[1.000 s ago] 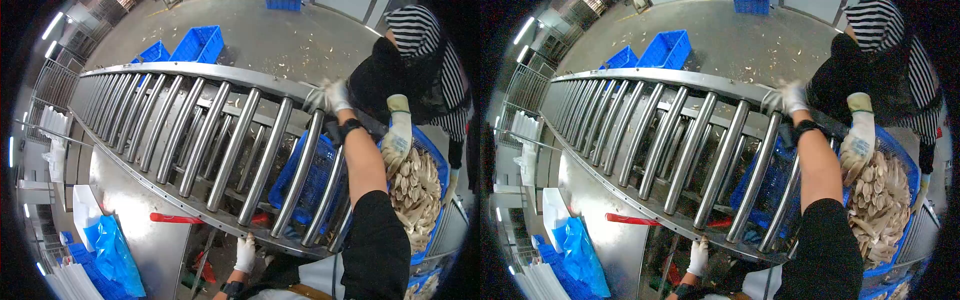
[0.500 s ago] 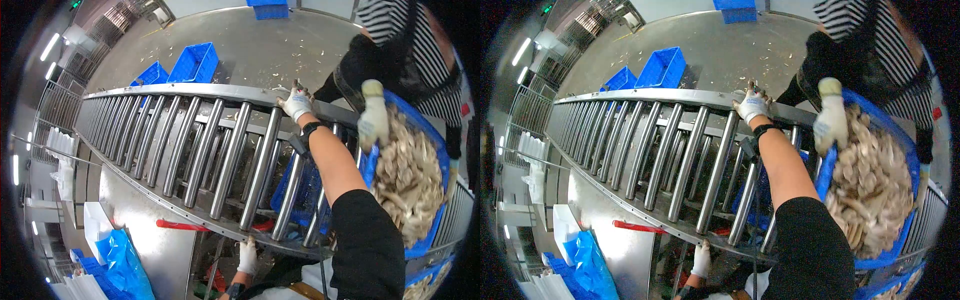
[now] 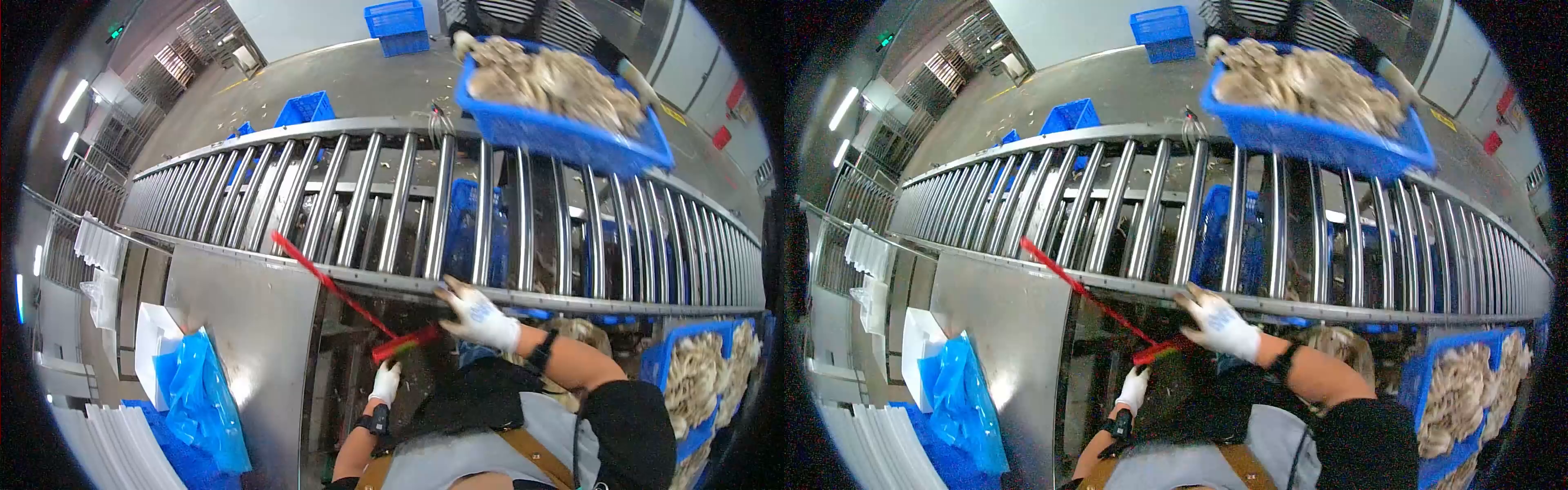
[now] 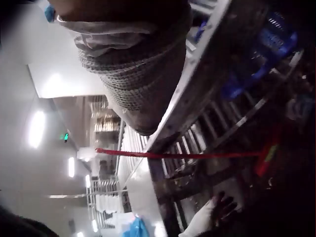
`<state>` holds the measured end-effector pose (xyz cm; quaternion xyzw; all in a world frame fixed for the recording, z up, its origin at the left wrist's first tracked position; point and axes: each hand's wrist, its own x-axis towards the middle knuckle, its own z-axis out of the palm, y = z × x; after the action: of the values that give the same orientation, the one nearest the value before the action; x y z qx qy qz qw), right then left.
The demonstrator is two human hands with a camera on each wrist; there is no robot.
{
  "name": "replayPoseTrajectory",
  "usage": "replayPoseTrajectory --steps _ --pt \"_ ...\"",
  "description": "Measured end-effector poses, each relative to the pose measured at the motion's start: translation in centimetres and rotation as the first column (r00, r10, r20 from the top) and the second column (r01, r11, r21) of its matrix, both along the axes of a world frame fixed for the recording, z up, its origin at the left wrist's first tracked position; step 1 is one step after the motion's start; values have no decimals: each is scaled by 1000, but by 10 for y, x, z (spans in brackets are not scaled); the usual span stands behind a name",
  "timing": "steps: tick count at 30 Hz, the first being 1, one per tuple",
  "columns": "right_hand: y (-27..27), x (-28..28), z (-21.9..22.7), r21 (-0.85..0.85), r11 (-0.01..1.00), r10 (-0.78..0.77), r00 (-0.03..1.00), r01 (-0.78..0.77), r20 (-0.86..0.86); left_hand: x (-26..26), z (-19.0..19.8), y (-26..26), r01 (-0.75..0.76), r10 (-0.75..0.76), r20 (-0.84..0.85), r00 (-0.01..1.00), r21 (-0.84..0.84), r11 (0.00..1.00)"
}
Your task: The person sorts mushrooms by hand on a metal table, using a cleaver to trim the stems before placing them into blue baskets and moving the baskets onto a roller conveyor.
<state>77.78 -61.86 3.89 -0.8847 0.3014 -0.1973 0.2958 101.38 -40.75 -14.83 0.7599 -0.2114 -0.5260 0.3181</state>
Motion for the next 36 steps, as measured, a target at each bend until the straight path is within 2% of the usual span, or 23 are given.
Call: replayPoseTrajectory --steps 2,4,5,6,7,8,10,11,13,16,17,18,19,20,21,23,25,27,28,30,31,35,36 --pt "68 -62 -4 60 995 -71 990 79 -122 0 -7 72 35 -40 28 999 156 987" --pt "141 -122 -16 126 940 -295 940 318 -172 15 -39 155 237 -299 131 945 356 904" --pt "177 -151 -26 140 886 -421 893 443 -163 31 -103 216 259 -338 155 928 385 886" --pt "213 -188 -46 56 906 -396 888 419 -233 21 -88 235 350 -529 176 830 575 740" --pt "248 -216 -60 -26 922 -376 875 387 -304 40 -139 283 606 -795 103 598 591 533" --pt "280 -230 -60 76 866 -436 821 494 -368 49 -157 315 775 -951 85 296 561 291" --pt "318 -240 -15 362 685 -427 751 632 -503 42 -137 324 689 -855 17 519 584 430" --pt "333 -250 -7 364 704 -386 758 610 -525 39 -127 319 636 -792 -14 611 603 481" --pt "374 -270 -1 373 718 -331 760 588 -559 27 -134 291 534 -746 123 654 624 571" --pt "441 -303 -5 257 723 -487 737 641 -468 8 -122 179 666 -812 151 563 500 554" --pt "456 -313 5 270 668 -543 703 693 -459 -31 -82 145 684 -786 241 569 391 616" --pt "479 -326 10 241 636 -604 667 733 -436 -87 -6 104 704 -753 329 570 277 654" --pt "506 -339 9 218 595 -660 625 773 -416 -84 -67 63 796 -781 276 561 79 600" --pt "536 -354 8 248 516 -722 572 820 -390 -157 11 47 838 -838 10 545 -23 545" --pt "569 -367 8 269 447 -774 519 853 -362 -244 103 54 901 -892 -136 431 9 434" --pt "639 -391 13 392 234 -864 375 890 -336 -359 141 70 999 -975 -219 -33 -30 -27" --pt "719 -429 15 501 76 -912 263 862 -314 -477 185 137 876 -855 -195 -481 -145 -460" --pt "788 -465 28 616 -181 -893 134 766 -429 -572 211 219 718 -719 -146 -680 -331 -612" --pt "824 -484 13 570 -236 -844 124 787 -521 -615 208 253 549 -618 42 -785 -417 -725" --pt "881 -516 10 564 -393 -800 34 726 -600 -684 205 321 593 -642 52 -765 -332 -733" --pt "918 -522 -42 317 -253 -808 -20 914 -588 -704 168 344 736 -746 -121 -655 -326 -593" --pt "965 -568 -78 213 -206 -862 -73 955 -502 -799 117 414 803 -807 -126 -577 -271 -531" --pt "971 -585 -84 309 -205 -849 -12 929 -528 -813 106 428 813 -813 -145 -564 -272 -516"
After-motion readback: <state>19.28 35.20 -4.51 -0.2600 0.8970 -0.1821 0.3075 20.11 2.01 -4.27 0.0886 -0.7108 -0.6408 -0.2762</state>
